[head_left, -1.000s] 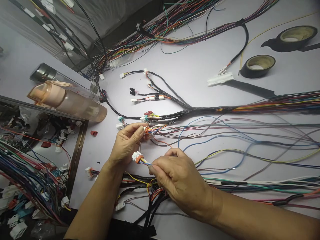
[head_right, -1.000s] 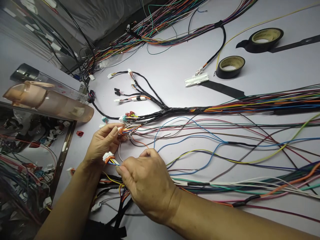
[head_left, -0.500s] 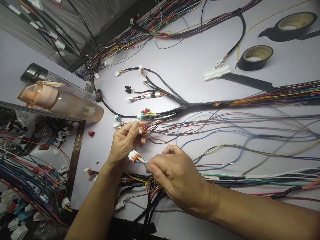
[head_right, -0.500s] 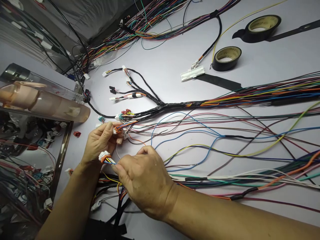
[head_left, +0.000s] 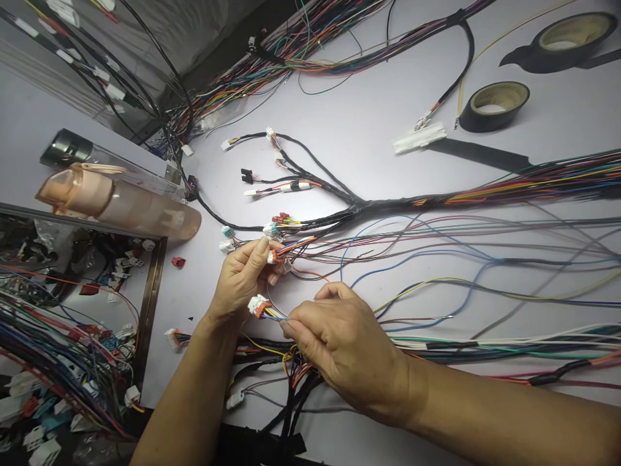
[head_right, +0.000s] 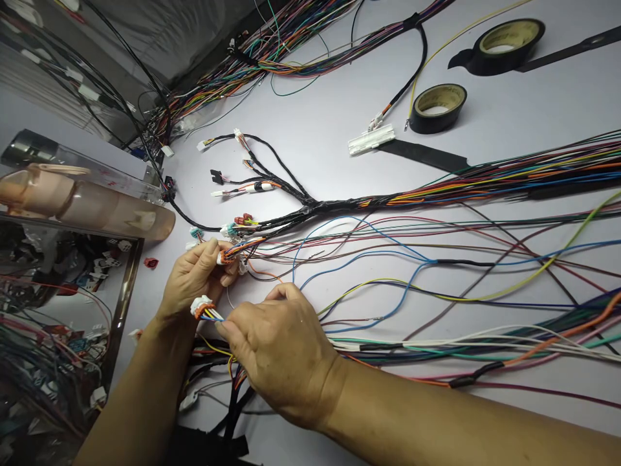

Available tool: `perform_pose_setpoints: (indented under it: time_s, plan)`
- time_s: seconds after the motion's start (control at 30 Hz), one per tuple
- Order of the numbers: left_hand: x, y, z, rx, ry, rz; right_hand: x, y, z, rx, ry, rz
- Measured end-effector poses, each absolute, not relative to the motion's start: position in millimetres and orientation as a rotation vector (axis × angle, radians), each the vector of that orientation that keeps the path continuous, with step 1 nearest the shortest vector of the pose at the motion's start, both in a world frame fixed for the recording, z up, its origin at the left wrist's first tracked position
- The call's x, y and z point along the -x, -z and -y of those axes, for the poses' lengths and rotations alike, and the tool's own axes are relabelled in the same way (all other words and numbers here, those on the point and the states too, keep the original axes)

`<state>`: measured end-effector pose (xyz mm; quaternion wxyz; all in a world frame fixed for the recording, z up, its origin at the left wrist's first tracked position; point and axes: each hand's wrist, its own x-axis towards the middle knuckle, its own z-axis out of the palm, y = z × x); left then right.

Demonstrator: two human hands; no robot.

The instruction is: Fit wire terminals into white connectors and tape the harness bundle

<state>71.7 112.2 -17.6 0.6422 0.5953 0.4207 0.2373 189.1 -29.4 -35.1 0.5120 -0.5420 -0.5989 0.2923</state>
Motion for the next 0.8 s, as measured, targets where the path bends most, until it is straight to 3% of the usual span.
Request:
perform_pose_setpoints:
  time_s: [0.8]
  plan:
    - [-72,9,-111,-1.299,-0.455,-0.917,-189,37,29,1.295,-0.718,1.436]
